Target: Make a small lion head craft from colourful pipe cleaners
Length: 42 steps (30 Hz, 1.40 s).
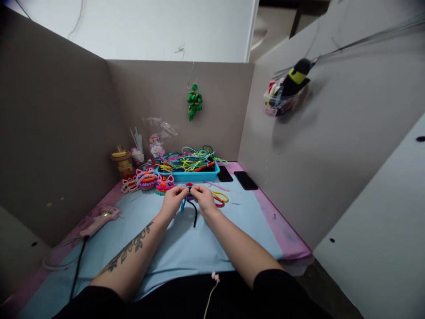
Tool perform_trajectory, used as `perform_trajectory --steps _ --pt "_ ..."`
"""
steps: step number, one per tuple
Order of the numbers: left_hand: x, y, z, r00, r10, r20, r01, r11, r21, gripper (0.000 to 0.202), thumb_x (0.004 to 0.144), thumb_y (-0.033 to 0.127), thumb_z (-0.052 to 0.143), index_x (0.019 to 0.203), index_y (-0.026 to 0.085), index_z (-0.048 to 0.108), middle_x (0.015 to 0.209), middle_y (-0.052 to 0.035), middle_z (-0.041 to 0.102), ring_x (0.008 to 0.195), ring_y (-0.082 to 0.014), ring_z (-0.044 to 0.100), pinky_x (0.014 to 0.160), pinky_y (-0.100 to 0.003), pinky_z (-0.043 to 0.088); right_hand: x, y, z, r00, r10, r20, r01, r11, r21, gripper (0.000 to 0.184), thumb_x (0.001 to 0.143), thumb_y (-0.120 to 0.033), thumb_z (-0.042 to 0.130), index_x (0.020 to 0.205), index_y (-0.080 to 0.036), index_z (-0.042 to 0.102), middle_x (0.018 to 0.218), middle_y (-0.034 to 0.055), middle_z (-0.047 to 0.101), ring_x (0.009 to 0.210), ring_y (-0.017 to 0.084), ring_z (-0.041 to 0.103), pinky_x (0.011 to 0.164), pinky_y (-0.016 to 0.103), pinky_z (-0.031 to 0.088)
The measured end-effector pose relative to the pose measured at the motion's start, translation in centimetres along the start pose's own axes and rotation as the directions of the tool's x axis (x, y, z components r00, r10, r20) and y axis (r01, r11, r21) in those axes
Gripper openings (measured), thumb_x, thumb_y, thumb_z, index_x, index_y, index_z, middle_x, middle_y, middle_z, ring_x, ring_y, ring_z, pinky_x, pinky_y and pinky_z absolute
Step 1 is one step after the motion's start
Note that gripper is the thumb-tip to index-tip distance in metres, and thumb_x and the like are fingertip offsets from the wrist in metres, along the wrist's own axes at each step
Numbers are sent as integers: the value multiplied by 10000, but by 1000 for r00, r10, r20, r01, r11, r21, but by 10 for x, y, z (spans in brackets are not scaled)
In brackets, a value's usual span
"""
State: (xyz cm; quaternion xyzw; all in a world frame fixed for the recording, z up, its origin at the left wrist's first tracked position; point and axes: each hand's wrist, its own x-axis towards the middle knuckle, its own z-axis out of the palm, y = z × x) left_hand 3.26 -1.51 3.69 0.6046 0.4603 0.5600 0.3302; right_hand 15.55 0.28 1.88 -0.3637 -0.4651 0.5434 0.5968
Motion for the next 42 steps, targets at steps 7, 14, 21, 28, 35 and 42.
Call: perform_trajectory --steps 7,14,21,28,35,42 --pt "4 -6 -5 995 81 54 -90 978 187 217 769 299 503 634 140 563 576 17 529 570 -104 473 550 -212 369 1 0 -4 995 73 67 -70 997 -44 261 552 -357 716 654 -165 572 528 -42 500 420 58 343 410 203 238" --pt "10 -11 -17 920 260 294 -378 789 485 145 787 195 510 683 158 602 679 -19 585 656 -128 508 608 -228 370 4 -10 -18 963 -160 218 243 864 -441 168 667 -299 632 753 -158 658 714 23 647 649 136 557 619 264 436" --pt "8 -8 -16 910 265 319 -398 774 493 131 791 184 518 696 165 607 694 -29 591 648 -134 523 599 -228 380 9 -5 -26 952 -189 241 297 764 -572 150 692 -275 601 730 -163 693 712 34 671 664 157 585 634 272 448" --pt "10 -15 -15 907 266 326 -404 765 501 139 797 196 513 710 171 619 710 -31 600 662 -139 530 609 -233 387 10 -6 -28 963 -81 256 213 813 -543 129 665 -269 590 656 -151 640 542 -14 570 507 104 482 501 225 371" --pt "11 -17 -15 936 222 275 -327 839 434 140 789 217 532 761 165 659 764 -49 657 718 -163 578 665 -257 430 9 -4 -25 948 -125 294 275 787 -552 143 710 -275 517 668 -158 589 552 -23 542 519 102 471 502 211 366" --pt "15 -17 -20 952 142 271 -252 866 433 177 769 265 553 791 172 702 805 -52 695 742 -176 606 683 -259 436 7 -11 -26 946 -216 240 321 720 -615 118 709 -259 506 655 -170 563 583 -20 537 546 109 459 524 219 365"
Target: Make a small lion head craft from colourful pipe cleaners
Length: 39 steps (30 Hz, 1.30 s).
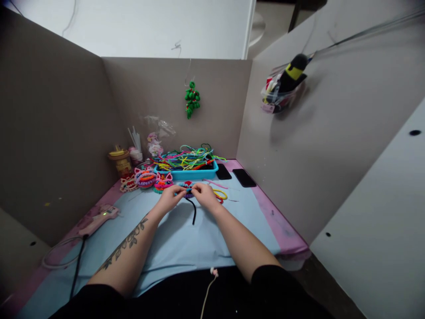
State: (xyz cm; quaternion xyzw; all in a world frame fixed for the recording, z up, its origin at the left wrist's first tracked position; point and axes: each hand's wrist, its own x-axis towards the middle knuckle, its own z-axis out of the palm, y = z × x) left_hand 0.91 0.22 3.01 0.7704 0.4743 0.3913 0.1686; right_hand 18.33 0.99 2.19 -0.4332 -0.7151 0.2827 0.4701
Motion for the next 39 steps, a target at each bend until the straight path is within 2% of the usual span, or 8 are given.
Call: perform_trajectory --steps 4,8,14,18,23,30,39 --pt "-1 0 2 998 -61 26 62 997 -52 182 740 296 570 740 160 692 742 -37 686 690 -165 596 638 -248 425 2 4 1 1000 23 -9 -23 999 48 105 702 -262 515 657 -174 552 589 -19 535 551 113 473 519 219 375" --pt "-3 7 6 987 -161 -20 155 973 -172 193 702 318 584 690 141 660 633 -18 638 598 -138 557 551 -226 402 2 3 4 997 70 -33 -64 986 151 113 694 -280 537 648 -177 529 583 -27 509 531 106 470 509 222 384" --pt "-4 19 13 948 -317 17 285 828 -483 226 646 347 615 704 128 618 544 19 553 461 -93 476 422 -196 373 1 -6 5 990 138 -44 -115 935 335 168 666 -324 582 637 -177 507 526 -44 472 475 93 438 470 221 359" --pt "-5 22 17 933 -359 22 304 756 -579 224 620 336 644 704 130 616 554 17 566 465 -89 494 414 -184 381 1 -8 8 985 160 -57 -123 903 413 180 653 -335 590 624 -176 511 504 -46 474 471 89 430 459 212 341" --pt "-5 24 18 929 -370 16 303 735 -606 240 623 334 650 724 120 617 561 15 574 469 -84 499 422 -181 390 1 -8 11 981 186 -62 -133 863 488 184 642 -330 608 621 -170 521 510 -44 486 468 82 425 463 211 345" --pt "-5 25 19 940 -342 15 287 763 -580 232 626 340 644 698 125 596 552 26 564 482 -89 508 459 -198 417 2 -8 14 969 237 -73 -158 815 557 195 611 -340 626 633 -172 530 522 -37 499 483 86 428 472 216 365" --pt "-3 22 22 951 -309 -10 252 796 -550 206 659 336 591 681 135 553 532 42 514 450 -73 447 435 -188 370 2 -9 21 957 284 -55 -180 734 655 189 592 -308 646 657 -165 541 539 -44 504 479 76 428 480 211 344"
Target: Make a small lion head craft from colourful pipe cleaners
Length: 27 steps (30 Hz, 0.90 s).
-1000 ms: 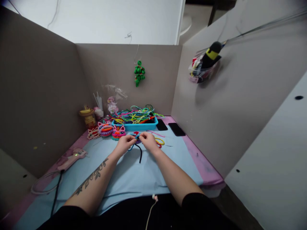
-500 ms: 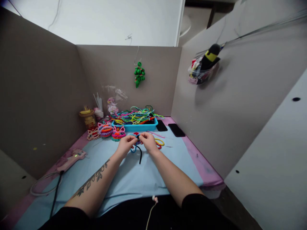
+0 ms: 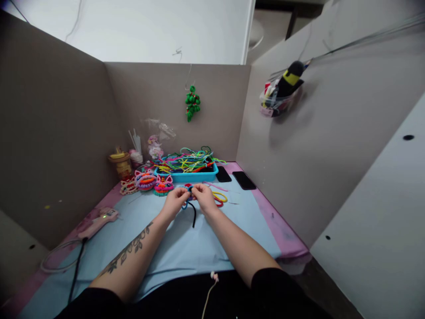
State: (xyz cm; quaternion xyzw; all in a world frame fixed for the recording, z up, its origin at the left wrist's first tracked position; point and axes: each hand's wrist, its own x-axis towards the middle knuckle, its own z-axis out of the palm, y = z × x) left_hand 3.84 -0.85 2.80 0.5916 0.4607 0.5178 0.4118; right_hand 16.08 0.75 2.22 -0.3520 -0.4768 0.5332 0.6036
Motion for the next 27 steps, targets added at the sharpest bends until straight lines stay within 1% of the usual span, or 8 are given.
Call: perform_trajectory --steps 3,7,12,16,19,23,27 --pt "-1 0 1 999 34 -27 -33 999 23 194 678 331 566 684 139 545 532 39 515 449 -68 441 437 -180 350 -1 1 2 999 33 -7 -33 999 37 222 582 -330 660 671 -170 533 542 -47 498 466 74 417 474 216 335" --pt "-3 3 0 996 72 -61 -67 994 83 187 703 331 539 686 145 546 555 25 542 466 -73 453 448 -179 347 -3 3 6 999 40 4 -41 998 40 244 579 -357 658 666 -178 518 525 -50 485 444 73 398 458 221 317" --pt "-4 4 -3 992 116 -50 -107 982 154 169 711 314 527 677 150 546 538 27 536 476 -80 451 462 -187 344 -3 3 6 1000 15 9 -15 1000 2 239 578 -361 640 611 -184 483 485 -54 464 422 69 386 435 212 296" --pt "-2 5 -6 991 128 -31 -120 976 182 167 696 312 538 659 149 549 525 30 530 492 -89 468 488 -198 361 -2 3 4 999 22 28 -21 999 -45 239 580 -357 630 584 -185 465 470 -54 464 415 68 388 428 210 300" --pt "-1 6 -7 994 111 -12 -107 979 175 176 692 317 546 659 145 556 533 26 538 496 -90 476 490 -197 368 -1 3 3 999 48 21 -48 999 -15 246 568 -362 646 606 -182 483 487 -53 483 431 70 409 439 208 330" --pt "0 4 -7 996 93 -2 -91 984 150 180 704 317 552 699 138 566 581 10 571 516 -93 500 497 -195 391 -1 4 3 997 74 -14 -73 996 50 266 547 -357 674 679 -179 526 565 -36 536 494 85 471 492 221 402" --pt "2 0 -9 990 139 -21 -132 972 192 166 703 294 560 732 135 594 640 -12 620 591 -118 562 567 -216 443 0 5 3 999 23 -25 -24 1000 -8 240 574 -354 659 667 -185 515 562 -40 517 501 90 470 504 231 425"
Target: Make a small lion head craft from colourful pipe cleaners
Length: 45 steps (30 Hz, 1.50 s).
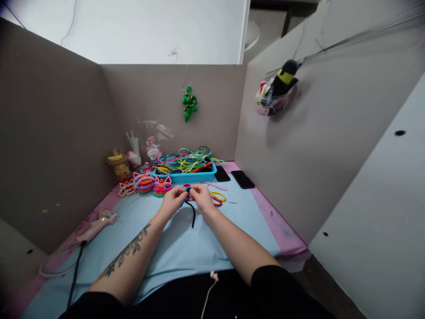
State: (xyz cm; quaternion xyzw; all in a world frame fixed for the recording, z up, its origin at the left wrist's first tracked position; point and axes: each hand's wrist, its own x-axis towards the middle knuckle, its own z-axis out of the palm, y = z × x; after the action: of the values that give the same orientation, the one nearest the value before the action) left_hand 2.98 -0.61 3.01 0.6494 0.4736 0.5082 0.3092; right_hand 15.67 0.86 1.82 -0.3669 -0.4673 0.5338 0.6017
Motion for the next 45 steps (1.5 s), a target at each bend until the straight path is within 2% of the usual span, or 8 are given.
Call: perform_trajectory --steps 4,10,15,19,24,27,35,45 --pt "1 -2 -4 997 65 -34 -62 993 99 182 721 293 553 774 137 631 714 -31 659 661 -139 598 646 -246 468 0 0 -3 998 -63 14 64 993 -101 200 617 -344 623 661 -185 509 552 -44 505 498 91 463 499 228 424" --pt "3 -2 -8 993 118 -28 -112 981 160 183 735 297 564 803 150 649 748 -35 681 677 -145 615 657 -244 472 0 -3 -5 993 -112 43 118 976 -184 162 644 -326 584 656 -189 499 540 -48 486 485 92 445 489 226 407" --pt "14 15 -15 989 148 28 -150 939 311 160 739 270 554 795 162 658 705 -29 680 642 -150 605 619 -245 450 4 -17 -3 991 -131 19 132 973 -190 130 641 -299 568 644 -184 506 543 -43 487 485 91 445 481 224 398" --pt "31 31 -23 971 228 75 -239 889 390 142 737 247 545 769 173 662 696 -23 675 644 -152 601 619 -247 435 15 -32 4 988 -151 -8 147 974 -174 145 618 -303 587 643 -182 512 532 -43 489 482 92 441 475 228 389" --pt "50 24 -23 975 219 47 -223 926 305 176 742 272 534 800 158 656 693 -24 667 630 -149 601 607 -242 446 33 -30 17 989 -112 -99 102 990 -99 135 592 -288 577 635 -180 509 525 -43 490 459 87 428 455 220 368" --pt "53 11 -24 982 187 30 -188 943 273 189 743 283 539 805 148 656 701 -32 673 633 -152 604 610 -245 456 38 -18 21 977 -166 -135 152 982 -109 114 595 -270 564 633 -178 509 545 -42 494 466 82 430 453 210 365" --pt "43 -5 -23 986 168 9 -161 928 335 198 745 295 561 833 155 670 781 -55 698 706 -176 627 678 -275 466 32 3 20 975 -181 -132 178 983 -38 121 611 -273 584 646 -178 517 552 -54 487 472 79 436 462 206 363" --pt "33 -9 -7 997 81 -9 -79 990 118 172 738 299 545 750 139 605 633 -11 626 575 -125 560 561 -228 425 29 11 20 982 -72 -175 98 985 141 183 576 -282 639 690 -181 537 557 -61 513 467 73 443 463 206 361"
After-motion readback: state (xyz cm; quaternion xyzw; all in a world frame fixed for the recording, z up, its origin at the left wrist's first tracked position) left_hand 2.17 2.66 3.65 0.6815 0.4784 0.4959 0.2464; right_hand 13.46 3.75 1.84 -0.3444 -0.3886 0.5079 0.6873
